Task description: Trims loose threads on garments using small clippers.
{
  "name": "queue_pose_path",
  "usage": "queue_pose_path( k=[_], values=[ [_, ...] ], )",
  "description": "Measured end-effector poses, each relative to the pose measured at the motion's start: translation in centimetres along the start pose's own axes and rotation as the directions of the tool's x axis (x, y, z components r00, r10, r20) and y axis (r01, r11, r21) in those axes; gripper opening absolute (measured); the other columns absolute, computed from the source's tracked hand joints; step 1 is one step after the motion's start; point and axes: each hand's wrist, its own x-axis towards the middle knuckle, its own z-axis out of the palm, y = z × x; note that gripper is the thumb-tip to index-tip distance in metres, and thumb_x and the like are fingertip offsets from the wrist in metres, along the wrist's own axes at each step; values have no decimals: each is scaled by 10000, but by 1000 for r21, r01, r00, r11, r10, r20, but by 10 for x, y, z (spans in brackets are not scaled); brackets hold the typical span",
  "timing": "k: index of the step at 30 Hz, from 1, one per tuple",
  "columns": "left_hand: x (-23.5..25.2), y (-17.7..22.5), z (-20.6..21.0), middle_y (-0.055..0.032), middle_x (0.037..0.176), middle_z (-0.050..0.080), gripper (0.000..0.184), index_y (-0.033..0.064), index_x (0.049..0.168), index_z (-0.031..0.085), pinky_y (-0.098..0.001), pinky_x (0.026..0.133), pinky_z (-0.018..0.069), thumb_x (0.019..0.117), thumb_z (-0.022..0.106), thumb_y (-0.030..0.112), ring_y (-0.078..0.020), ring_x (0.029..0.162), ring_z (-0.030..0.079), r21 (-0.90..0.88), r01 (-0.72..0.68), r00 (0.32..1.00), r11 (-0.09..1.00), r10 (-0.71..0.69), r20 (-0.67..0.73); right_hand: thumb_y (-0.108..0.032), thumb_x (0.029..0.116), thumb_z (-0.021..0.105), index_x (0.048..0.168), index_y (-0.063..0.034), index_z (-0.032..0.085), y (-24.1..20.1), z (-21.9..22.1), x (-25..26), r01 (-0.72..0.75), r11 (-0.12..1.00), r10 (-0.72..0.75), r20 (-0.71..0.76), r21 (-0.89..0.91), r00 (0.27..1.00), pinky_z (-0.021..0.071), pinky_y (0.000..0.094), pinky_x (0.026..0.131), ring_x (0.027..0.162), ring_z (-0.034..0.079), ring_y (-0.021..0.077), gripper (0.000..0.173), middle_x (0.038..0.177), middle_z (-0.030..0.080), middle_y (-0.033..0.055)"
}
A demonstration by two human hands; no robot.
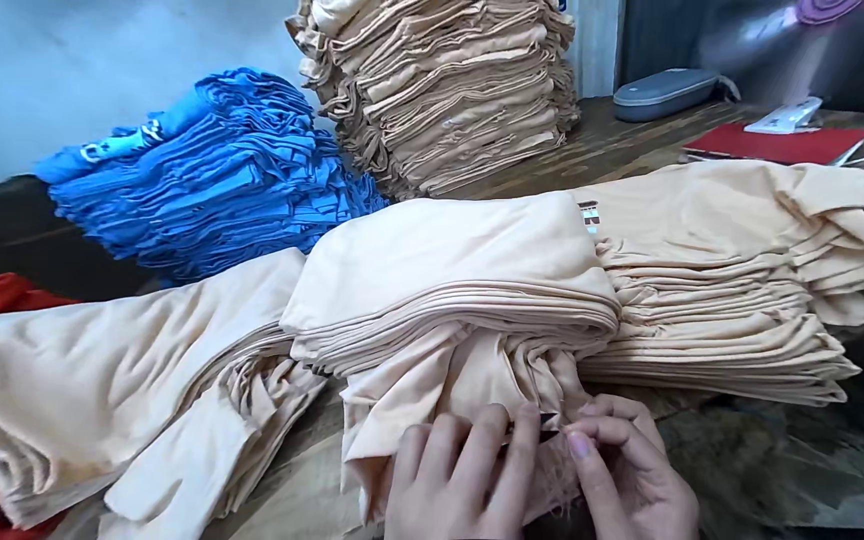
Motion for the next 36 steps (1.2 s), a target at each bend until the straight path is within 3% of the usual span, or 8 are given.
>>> queue_pose_path(
  k=[11,15,20,22,25,29,31,36],
  values=[
    [-3,-5,1,-12,976,717,182,221,1087,769,-372,743,406,973,634,173,-177,835,587,-132,41,999,990,-42,-6,-248,934,706,941,-202,727,12,-8,-5,194,979,-188,104,-57,977,491,166,935,1118,564,31,51,1126,597,-38],
    [-21,-16,-9,-91,1011,657,276,169,1187,713,-415,834,495,941,726,295,-218,941,621,-303,196,974,933,-148,173,-282,929,633,1104,-198,663,18,-25,-6,286,948,-262,168,-137,950,482,187,979,1161,553,37,196,1163,578,-42],
    [-25,-35,-6,-23,993,696,134,130,999,730,-298,875,539,905,642,93,-117,981,647,-491,229,971,840,-166,170,-343,871,819,1148,-207,666,9,5,0,419,866,-374,201,-274,905,512,250,977,1139,583,85,345,1169,599,-6],
    [-16,-41,-7,5,1019,731,178,109,1039,708,-261,794,561,909,608,39,-66,911,667,-579,256,967,774,-200,160,-113,908,772,1012,-122,743,9,24,12,393,917,-380,145,-70,914,606,245,895,1029,689,96,109,1060,711,25],
    [-4,-53,0,47,914,692,130,99,1059,690,-170,612,538,961,613,65,-11,728,623,-677,332,938,657,-303,167,-6,974,637,1030,10,734,15,39,37,149,966,-177,122,210,977,642,276,784,865,742,127,113,946,765,74],
    [6,-64,10,12,855,697,113,92,1068,698,-206,588,536,981,628,103,-73,698,637,-759,400,905,515,-351,239,-391,926,764,1196,-167,732,19,27,40,432,895,-382,308,-113,871,563,314,909,1012,644,103,353,1081,680,10],
    [5,-63,11,8,828,694,126,77,1083,691,-197,559,517,968,642,92,-66,662,623,-787,397,908,472,-330,259,-273,923,767,1055,-259,775,19,12,33,576,786,-516,274,-225,811,485,336,909,934,636,79,133,988,718,-56],
    [2,-51,7,13,856,698,174,52,1098,682,-191,566,530,931,662,10,-44,674,627,-794,400,911,457,-294,290,-205,967,722,989,-203,726,21,-10,21,490,867,-468,193,-86,862,504,225,936,948,608,20,22,939,627,-82]
  ],
)
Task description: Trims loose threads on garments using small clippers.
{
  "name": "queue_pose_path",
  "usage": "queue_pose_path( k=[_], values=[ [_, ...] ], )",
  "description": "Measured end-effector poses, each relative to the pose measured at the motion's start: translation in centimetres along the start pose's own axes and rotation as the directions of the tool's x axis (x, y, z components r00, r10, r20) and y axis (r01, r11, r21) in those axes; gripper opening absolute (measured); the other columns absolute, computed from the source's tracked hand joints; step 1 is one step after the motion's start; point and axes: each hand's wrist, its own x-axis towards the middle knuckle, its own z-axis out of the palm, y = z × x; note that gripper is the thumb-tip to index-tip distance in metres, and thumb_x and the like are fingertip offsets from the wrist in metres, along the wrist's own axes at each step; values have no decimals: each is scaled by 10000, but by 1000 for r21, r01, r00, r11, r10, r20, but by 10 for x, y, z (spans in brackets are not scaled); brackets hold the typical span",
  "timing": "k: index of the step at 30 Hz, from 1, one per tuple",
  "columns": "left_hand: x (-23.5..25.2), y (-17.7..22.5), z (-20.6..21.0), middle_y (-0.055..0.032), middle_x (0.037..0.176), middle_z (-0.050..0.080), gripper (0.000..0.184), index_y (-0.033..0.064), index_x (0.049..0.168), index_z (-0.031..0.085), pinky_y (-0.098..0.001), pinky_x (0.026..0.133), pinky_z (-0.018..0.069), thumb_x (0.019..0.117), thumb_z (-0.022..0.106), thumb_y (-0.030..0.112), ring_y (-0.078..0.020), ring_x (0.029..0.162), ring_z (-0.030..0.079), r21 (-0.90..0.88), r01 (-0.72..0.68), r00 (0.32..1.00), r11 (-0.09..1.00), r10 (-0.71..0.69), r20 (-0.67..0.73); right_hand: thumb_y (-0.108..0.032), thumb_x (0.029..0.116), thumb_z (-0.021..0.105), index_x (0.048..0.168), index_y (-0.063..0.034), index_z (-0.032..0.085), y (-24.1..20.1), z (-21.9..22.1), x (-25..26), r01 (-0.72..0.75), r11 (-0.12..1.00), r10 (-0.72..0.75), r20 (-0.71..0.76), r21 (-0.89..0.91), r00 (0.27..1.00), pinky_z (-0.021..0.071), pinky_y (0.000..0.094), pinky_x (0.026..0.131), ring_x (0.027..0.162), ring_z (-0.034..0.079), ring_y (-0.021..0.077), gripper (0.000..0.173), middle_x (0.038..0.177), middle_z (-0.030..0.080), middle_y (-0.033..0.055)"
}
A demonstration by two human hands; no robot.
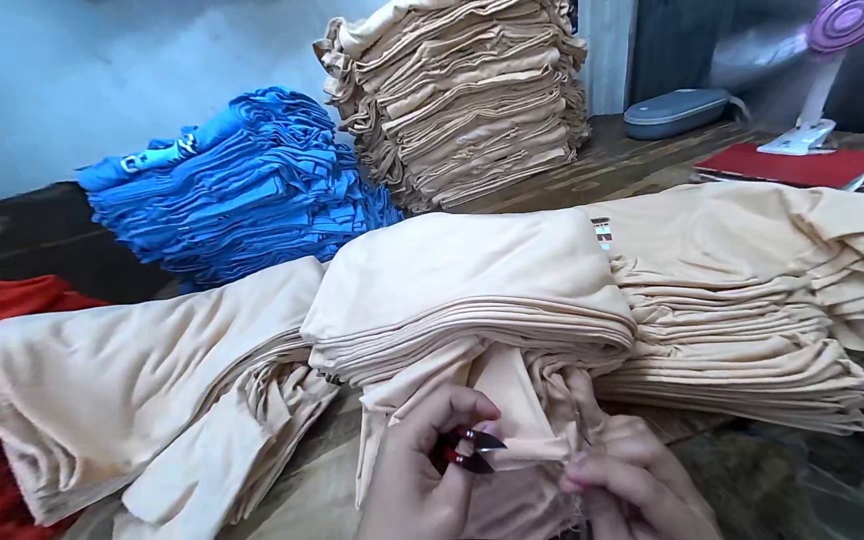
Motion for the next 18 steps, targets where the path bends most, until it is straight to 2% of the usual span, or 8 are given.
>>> queue_pose_path(
  k=[2,4,7,9,11,13,15,18],
  values=[
    [-4,3,0,5,959,712,263,71,1143,688,-217,657,580,886,744,78,-56,793,670,99,-59,998,993,61,-13,-178,977,705,993,-179,712,-6,2,-3,18,1000,-18,5,-15,1000,500,223,962,983,607,30,18,963,620,-61],
    [-11,9,-2,14,1078,706,346,164,1180,736,-238,827,576,883,822,316,-60,985,662,329,-188,979,925,205,-17,-151,982,682,1008,-166,713,-11,-1,-6,81,995,-81,8,-64,997,474,234,961,973,587,50,44,962,603,-42],
    [-25,18,6,45,1028,688,221,277,1145,737,-342,902,402,931,764,322,-125,967,582,665,-364,879,652,476,15,-122,965,679,1039,-150,725,-14,-7,-9,160,981,-157,38,-107,987,471,267,972,979,594,90,92,975,627,-22],
    [-29,18,14,21,1030,710,206,235,1156,747,-364,880,375,955,726,275,-170,920,561,778,-441,795,448,596,107,-105,958,679,1056,-139,728,-15,-4,-11,186,978,-182,42,-98,982,468,274,982,991,594,100,115,998,636,-12],
    [-27,14,20,-7,993,722,188,185,1127,762,-357,821,379,966,698,260,-188,859,553,823,-456,751,340,643,150,-107,956,683,1061,-144,725,-16,-1,-11,190,977,-186,42,-98,982,465,267,985,994,592,92,119,1005,634,-18],
    [-27,11,18,3,960,722,175,187,1098,767,-356,797,371,965,695,274,-185,834,544,845,-417,763,335,634,125,-162,950,708,1023,-168,725,-16,-2,-12,163,978,-161,26,-133,987,453,276,975,956,585,80,75,949,623,-36],
    [-28,10,13,17,981,719,173,204,1113,757,-358,822,366,960,693,256,-179,863,545,841,-382,784,383,617,75,-355,959,684,973,-245,710,-16,-8,-14,80,967,-80,10,-242,997,402,296,998,979,560,54,113,928,597,-78],
    [-27,13,12,26,1015,661,210,252,1158,712,-348,869,368,959,712,320,-152,922,546,817,-341,825,466,565,22,-560,967,570,1008,-326,709,-20,-26,-17,-25,942,3,-67,-334,998,378,275,1065,1205,493,20,275,1164,570,-135]
  ],
)
